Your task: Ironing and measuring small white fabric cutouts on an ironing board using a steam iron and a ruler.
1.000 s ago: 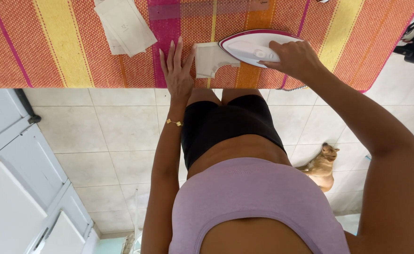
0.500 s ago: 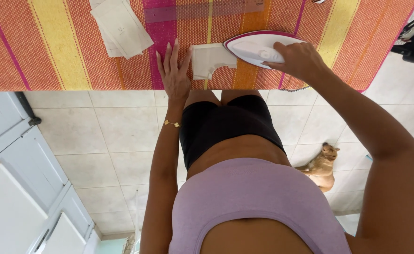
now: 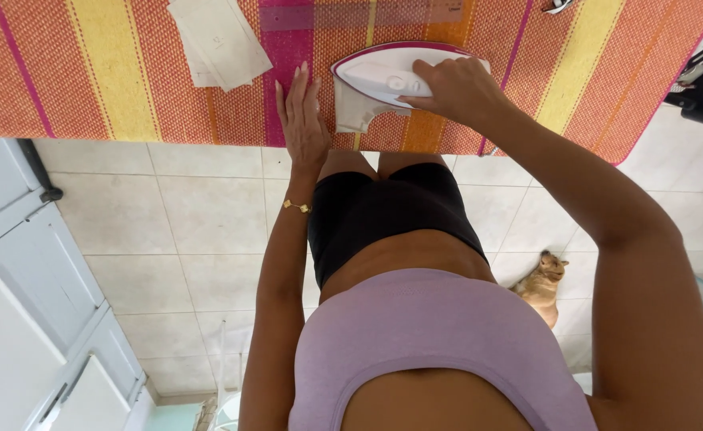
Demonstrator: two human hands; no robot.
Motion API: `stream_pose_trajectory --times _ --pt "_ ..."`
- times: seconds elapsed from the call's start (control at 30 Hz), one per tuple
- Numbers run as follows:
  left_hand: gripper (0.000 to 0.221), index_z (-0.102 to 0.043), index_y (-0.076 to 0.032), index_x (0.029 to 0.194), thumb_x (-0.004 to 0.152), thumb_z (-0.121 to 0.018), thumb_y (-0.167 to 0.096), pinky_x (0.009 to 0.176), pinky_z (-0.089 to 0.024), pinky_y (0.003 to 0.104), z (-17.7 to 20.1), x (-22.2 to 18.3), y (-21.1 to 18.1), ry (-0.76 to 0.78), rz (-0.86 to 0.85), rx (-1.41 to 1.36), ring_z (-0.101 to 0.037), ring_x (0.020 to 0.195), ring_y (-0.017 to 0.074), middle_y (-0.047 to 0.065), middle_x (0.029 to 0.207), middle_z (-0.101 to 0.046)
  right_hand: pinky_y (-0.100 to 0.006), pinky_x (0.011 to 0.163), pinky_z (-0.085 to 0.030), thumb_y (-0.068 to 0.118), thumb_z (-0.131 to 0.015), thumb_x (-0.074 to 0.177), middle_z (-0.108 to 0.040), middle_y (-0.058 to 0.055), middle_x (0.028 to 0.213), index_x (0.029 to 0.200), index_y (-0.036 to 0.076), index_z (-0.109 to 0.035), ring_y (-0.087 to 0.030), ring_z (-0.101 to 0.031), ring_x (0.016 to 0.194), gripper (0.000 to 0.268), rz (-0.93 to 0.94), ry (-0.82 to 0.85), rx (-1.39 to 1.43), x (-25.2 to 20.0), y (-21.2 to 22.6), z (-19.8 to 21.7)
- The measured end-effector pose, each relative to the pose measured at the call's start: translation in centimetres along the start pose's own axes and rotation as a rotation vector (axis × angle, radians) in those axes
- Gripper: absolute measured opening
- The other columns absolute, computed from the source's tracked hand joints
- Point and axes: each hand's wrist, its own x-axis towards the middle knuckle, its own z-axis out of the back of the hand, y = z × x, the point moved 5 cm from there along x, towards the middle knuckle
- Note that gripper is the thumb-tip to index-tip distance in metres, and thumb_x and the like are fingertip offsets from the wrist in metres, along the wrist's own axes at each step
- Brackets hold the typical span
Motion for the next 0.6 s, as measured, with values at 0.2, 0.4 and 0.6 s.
stream_pose_trajectory --times 0.2,0.4,0.6 --pt "0.036 -0.050 0.002 0.155 0.121 -0.040 -0.004 0.139 -0.036 0.057 -0.2 -0.7 0.7 -0.095 0.050 -0.109 -0.047 0.158 0.0348 0.020 0.165 -0.048 -0.043 0.054 -0.060 0.073 -0.054 0.114 -0.074 -0.009 0.076 0.132 0.009 -0.067 -0.029 -0.074 0.064 0.067 0.015 -0.001 0.017 1.8 2.1 1.2" --pt "0.040 -0.041 0.003 0.161 0.122 -0.036 -0.007 0.141 -0.036 0.056 -0.1 -0.8 0.9 -0.114 0.035 -0.133 -0.045 0.161 0.0356 0.020 0.167 -0.046 -0.046 0.061 -0.061 0.075 -0.053 0.115 -0.072 -0.006 0.071 0.131 0.009 -0.067 -0.025 -0.071 0.059 0.070 -0.023 -0.037 0.023 2.5 2.4 0.6" --pt "0.043 -0.038 0.003 0.163 0.122 -0.034 -0.005 0.142 -0.035 0.055 -0.7 -1.3 1.5 -0.080 0.056 -0.147 -0.043 0.163 0.0355 0.020 0.169 -0.044 -0.041 0.053 -0.058 0.075 -0.052 0.115 -0.069 -0.005 0.067 0.131 0.009 -0.066 -0.024 -0.068 0.055 0.069 0.009 -0.034 -0.017 2.5 2.5 1.0"
